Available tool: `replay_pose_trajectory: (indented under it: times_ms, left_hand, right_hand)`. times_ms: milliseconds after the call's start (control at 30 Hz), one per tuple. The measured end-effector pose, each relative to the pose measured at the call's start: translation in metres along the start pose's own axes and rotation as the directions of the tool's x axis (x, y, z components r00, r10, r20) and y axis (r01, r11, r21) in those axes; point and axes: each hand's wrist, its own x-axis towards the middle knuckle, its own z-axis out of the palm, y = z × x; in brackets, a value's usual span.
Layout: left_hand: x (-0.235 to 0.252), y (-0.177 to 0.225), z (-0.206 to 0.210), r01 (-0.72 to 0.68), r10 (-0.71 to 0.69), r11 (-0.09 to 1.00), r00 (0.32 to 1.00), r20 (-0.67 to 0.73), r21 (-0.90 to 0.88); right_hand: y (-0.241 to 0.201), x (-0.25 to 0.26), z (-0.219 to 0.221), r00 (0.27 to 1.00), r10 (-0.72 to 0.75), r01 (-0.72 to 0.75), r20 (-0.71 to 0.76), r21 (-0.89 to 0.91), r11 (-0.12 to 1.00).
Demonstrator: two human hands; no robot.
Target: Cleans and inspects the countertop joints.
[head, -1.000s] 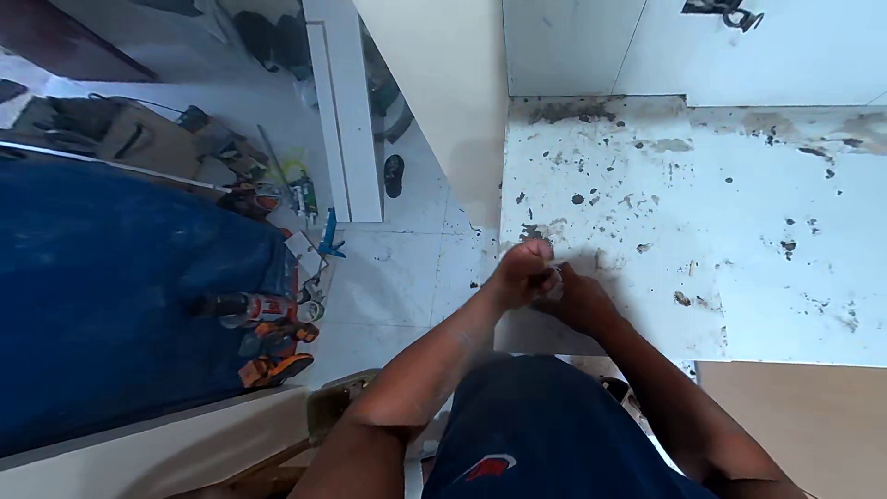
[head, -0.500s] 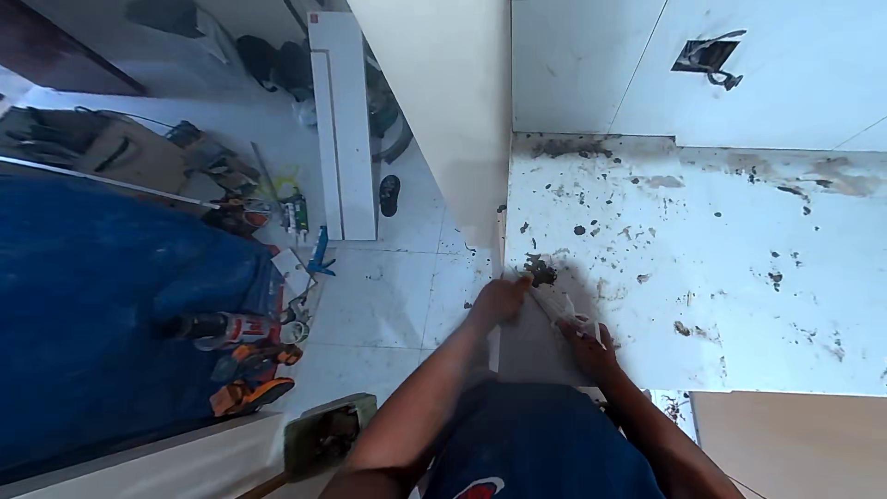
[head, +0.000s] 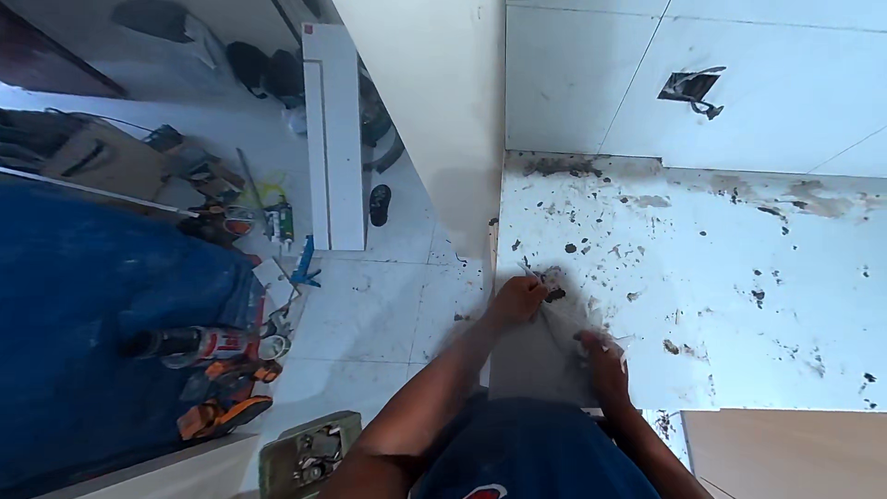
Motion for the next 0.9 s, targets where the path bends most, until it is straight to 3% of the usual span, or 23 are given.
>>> replay_pose_trajectory:
  times_ms: [100, 200, 333, 400, 467, 533, 600, 700, 767, 833, 900]
  left_hand:
    - [0.002, 0.005, 0.001, -0.064, 0.061, 0.997, 0.995, 0.085, 0.034]
    - [0.001, 0.017, 0.007, -0.154, 0.137, 0.985, 0.974, 0.179, 0.084]
    - [-0.005, 0.054, 0.039, -0.477, 0.310, 0.808, 0.843, 0.440, 0.346]
    - [-0.007, 0.070, 0.057, -0.439, 0.228, 0.742, 0.876, 0.426, 0.506]
    - [-0.009, 0.069, 0.069, -0.426, 0.281, 0.737, 0.899, 0.334, 0.525]
    - [-0.012, 0.053, 0.075, -0.508, 0.369, 0.739, 0.855, 0.365, 0.442]
    - [-0.016, 0.039, 0.082, -0.543, 0.343, 0.711, 0.822, 0.455, 0.446]
    - [-0.013, 0.024, 0.104, -0.508, 0.235, 0.624, 0.846, 0.478, 0.594]
    - [-0.005, 0.010, 0.116, -0.559, 0.293, 0.525, 0.826, 0.481, 0.641]
    - [0.005, 0.002, 0.116, -0.621, 0.460, 0.478, 0.780, 0.425, 0.621]
    - [0.013, 0.010, 0.103, -0.614, 0.472, 0.499, 0.784, 0.403, 0.612]
  right_hand:
    - [-0.011, 0.009, 0.002, 0.984, 0.171, -0.151, -0.060, 0.249, 0.957]
    - [-0.011, 0.010, -0.006, 0.984, 0.165, -0.129, -0.063, 0.380, 0.916]
    - [-0.010, 0.012, -0.019, 0.981, 0.123, -0.041, -0.149, 0.458, 0.888]
    - [-0.012, 0.012, -0.027, 0.983, 0.072, 0.023, -0.169, 0.507, 0.862]
    - [-0.015, 0.008, -0.034, 0.980, 0.041, 0.068, -0.194, 0.522, 0.850]
    - [-0.018, -0.001, -0.038, 0.971, 0.034, 0.100, -0.236, 0.531, 0.841]
    - [-0.020, -0.011, -0.045, 0.954, -0.016, 0.185, -0.299, 0.545, 0.818]
    - [-0.034, -0.020, -0.086, 0.885, -0.269, 0.427, -0.380, 0.430, 0.795]
    - [-0.056, -0.018, -0.113, 0.842, -0.295, 0.462, -0.451, 0.322, 0.827]
    - [-0.061, -0.011, -0.138, 0.866, -0.245, 0.314, -0.437, 0.093, 0.945]
    - [-0.051, -0.003, -0.165, 0.921, -0.174, 0.123, -0.348, -0.163, 0.979]
